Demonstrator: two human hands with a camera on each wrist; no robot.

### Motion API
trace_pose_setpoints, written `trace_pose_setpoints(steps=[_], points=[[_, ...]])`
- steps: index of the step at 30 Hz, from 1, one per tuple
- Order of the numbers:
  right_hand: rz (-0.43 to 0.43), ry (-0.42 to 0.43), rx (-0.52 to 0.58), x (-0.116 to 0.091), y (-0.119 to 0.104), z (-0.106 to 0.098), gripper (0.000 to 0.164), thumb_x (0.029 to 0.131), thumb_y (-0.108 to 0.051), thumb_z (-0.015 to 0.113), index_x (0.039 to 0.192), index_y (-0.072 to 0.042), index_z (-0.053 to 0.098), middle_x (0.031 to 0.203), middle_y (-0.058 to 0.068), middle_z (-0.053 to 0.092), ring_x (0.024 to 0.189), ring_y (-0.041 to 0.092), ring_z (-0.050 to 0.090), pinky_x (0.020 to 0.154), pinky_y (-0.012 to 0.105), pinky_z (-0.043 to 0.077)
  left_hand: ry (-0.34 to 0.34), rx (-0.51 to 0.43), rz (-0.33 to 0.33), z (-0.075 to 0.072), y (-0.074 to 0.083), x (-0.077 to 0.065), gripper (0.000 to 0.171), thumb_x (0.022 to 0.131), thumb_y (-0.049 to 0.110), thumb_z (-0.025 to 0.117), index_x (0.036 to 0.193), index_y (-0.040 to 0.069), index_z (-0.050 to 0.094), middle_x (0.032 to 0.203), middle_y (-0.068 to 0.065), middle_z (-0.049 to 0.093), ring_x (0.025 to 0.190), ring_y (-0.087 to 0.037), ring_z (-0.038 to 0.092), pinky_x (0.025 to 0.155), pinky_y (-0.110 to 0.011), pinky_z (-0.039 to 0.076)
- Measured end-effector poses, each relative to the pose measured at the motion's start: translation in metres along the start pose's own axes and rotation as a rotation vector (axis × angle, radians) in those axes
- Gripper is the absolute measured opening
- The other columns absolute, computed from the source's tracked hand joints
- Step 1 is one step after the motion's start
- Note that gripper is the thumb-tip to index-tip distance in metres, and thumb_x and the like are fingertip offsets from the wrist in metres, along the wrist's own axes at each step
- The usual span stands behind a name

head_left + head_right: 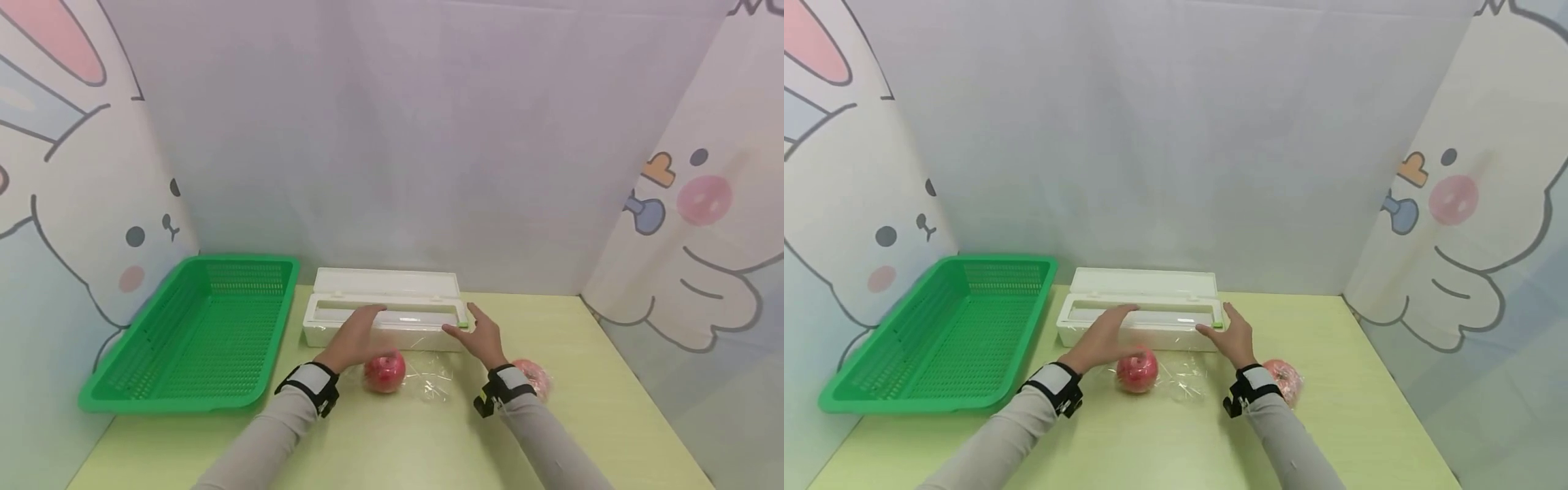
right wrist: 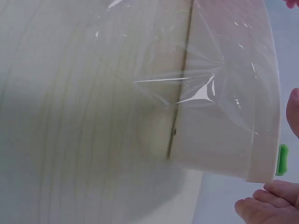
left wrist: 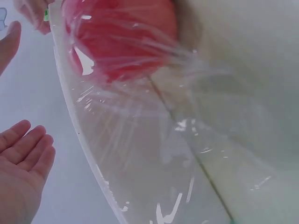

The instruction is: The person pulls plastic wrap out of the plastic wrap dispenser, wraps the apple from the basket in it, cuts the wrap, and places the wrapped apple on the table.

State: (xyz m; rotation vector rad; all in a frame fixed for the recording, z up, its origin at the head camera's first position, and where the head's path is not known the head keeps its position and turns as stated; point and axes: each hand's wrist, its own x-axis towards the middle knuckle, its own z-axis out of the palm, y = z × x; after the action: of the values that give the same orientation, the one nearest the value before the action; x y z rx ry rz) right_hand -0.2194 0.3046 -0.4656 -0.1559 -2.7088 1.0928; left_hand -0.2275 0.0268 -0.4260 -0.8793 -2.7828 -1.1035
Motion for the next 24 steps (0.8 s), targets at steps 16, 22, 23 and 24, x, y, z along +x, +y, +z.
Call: trace_pose_setpoints(steps=[16, 22, 23, 24], points=[[-0.088, 0.053, 0.202, 0.000, 0.023, 0.009, 0.071, 0.076, -0.014, 0.080, 0.137, 0.002, 0.048, 0.134, 0.025, 0.054, 0.111, 0.035, 0.064, 0.080, 0.025, 0.057, -0.173, 0.064, 0.110, 0.028, 0.036, 0.057, 0.054, 0.090, 0.026, 0.067, 0.134, -0.001, 0.050, 0.137, -0.018, 0.055, 0.133, -0.033, 0.048, 0.113, -0.042, 0.037], [-0.098, 0.064, 0.213, 0.001, 0.023, 0.012, 0.071, 0.075, -0.015, 0.080, 0.136, 0.002, 0.048, 0.136, 0.024, 0.052, 0.114, 0.034, 0.063, 0.086, 0.031, 0.057, -0.224, 0.148, 0.159, 0.047, 0.059, 0.081, 0.036, 0.094, 0.012, 0.058, 0.128, 0.000, 0.057, 0.130, -0.015, 0.061, 0.126, -0.028, 0.055, 0.108, -0.037, 0.044], [-0.100, 0.068, 0.208, 0.001, 0.023, 0.012, 0.071, 0.075, -0.015, 0.080, 0.136, 0.002, 0.049, 0.136, 0.023, 0.052, 0.114, 0.034, 0.063, 0.086, 0.030, 0.057, -0.229, 0.157, 0.168, 0.051, 0.062, 0.084, 0.034, 0.094, 0.010, 0.058, 0.127, 0.000, 0.058, 0.128, -0.014, 0.063, 0.124, -0.027, 0.057, 0.106, -0.036, 0.045], [-0.101, 0.076, 0.197, 0.001, 0.023, 0.012, 0.070, 0.075, -0.016, 0.081, 0.135, 0.001, 0.050, 0.135, 0.023, 0.054, 0.110, 0.033, 0.065, 0.083, 0.029, 0.057, -0.236, 0.161, 0.178, 0.054, 0.066, 0.088, 0.033, 0.094, 0.009, 0.058, 0.126, 0.001, 0.060, 0.127, -0.013, 0.064, 0.121, -0.026, 0.059, 0.104, -0.035, 0.047]])
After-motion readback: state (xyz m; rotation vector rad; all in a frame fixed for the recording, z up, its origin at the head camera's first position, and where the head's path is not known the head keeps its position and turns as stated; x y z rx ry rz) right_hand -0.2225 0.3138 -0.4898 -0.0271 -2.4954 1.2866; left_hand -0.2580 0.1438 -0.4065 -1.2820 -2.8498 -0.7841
